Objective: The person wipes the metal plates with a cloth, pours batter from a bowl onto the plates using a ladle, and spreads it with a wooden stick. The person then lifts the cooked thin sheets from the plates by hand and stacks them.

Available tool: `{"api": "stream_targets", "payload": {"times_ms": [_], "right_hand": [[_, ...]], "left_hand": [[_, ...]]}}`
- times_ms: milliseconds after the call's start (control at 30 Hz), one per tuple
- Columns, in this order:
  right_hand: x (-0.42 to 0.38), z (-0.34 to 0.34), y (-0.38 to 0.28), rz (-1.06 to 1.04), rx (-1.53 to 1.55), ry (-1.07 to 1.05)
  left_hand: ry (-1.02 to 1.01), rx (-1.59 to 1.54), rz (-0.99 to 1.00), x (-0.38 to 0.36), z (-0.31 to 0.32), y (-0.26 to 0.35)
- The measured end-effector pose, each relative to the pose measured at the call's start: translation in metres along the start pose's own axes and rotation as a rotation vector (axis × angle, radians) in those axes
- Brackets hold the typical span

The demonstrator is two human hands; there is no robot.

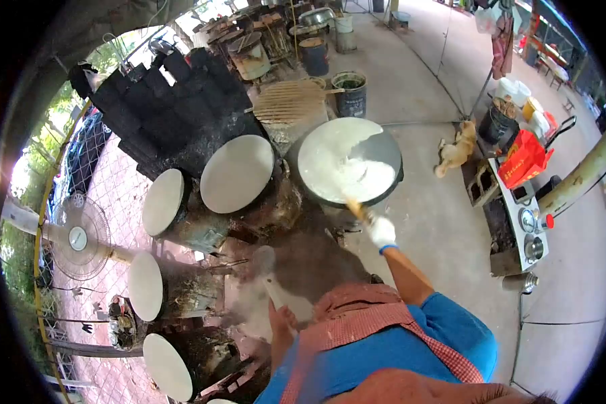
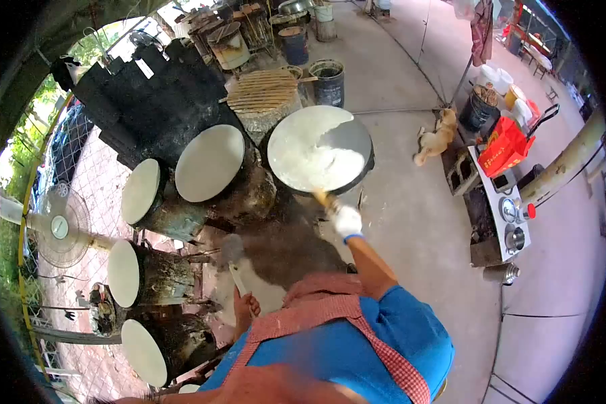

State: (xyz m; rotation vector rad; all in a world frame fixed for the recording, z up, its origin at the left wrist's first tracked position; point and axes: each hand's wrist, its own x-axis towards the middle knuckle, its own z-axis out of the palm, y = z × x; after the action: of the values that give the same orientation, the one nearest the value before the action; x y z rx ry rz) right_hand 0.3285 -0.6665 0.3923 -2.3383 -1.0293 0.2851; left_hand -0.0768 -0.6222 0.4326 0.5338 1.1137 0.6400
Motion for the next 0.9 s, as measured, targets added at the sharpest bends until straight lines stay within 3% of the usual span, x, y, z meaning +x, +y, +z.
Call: {"api": "stream_targets", "payload": {"times_ms": [33,100,200,233,267,300,367,433,567,633,700,733,767,833,900], "right_hand": [[-0.008,-0.001,-0.012,-0.050,-0.021,-0.183],[-0.019,0.008,0.040,0.024,-0.046,-0.029],[0.011,-0.057,0.077,0.153,-0.177,-0.065],[0.015,-0.095,0.034,0.210,0.028,0.024],[0.031,-0.088,0.028,0.193,0.132,0.135],[0.053,-0.033,0.065,0.081,0.004,0.259],[0.035,-0.024,0.033,0.050,-0.080,-0.080],[-0.011,-0.050,0.013,-0.032,-0.025,-0.232],[0.020,-0.065,0.103,0.144,0.007,-0.001],[0.063,-0.111,0.052,0.183,0.189,0.106],[0.089,-0.074,0.055,0.161,0.234,0.103],[0.069,-0.051,0.074,-0.007,-0.055,0.122],[0.046,-0.014,0.121,0.040,-0.236,-0.206],[0.002,-0.088,0.075,0.120,-0.037,-0.231],[0.026,-0.055,0.150,-0.046,0.185,0.204]], "left_hand": [[0.001,0.021,0.004,0.004,0.003,0.002],[0.005,0.077,0.008,0.008,0.007,0.000],[-0.043,0.085,0.017,0.006,0.016,0.007],[-0.033,0.069,0.001,0.008,0.017,0.004],[-0.013,0.116,-0.003,0.011,0.018,0.002],[-0.011,0.062,-0.079,0.008,0.026,0.002],[-0.018,0.040,-0.141,0.013,0.041,0.011],[-0.064,0.181,-0.063,0.032,0.033,0.004],[-0.047,0.248,-0.014,0.050,0.022,-0.013],[-0.039,0.149,-0.113,0.047,0.045,-0.009],[-0.067,0.161,-0.141,0.051,0.065,-0.007],[-0.087,0.237,-0.101,0.050,0.079,-0.004],[-0.033,0.251,-0.076,0.041,0.093,-0.002],[0.059,0.266,-0.015,0.030,0.118,-0.001],[0.027,0.259,-0.004,0.052,0.106,-0.017]]}}
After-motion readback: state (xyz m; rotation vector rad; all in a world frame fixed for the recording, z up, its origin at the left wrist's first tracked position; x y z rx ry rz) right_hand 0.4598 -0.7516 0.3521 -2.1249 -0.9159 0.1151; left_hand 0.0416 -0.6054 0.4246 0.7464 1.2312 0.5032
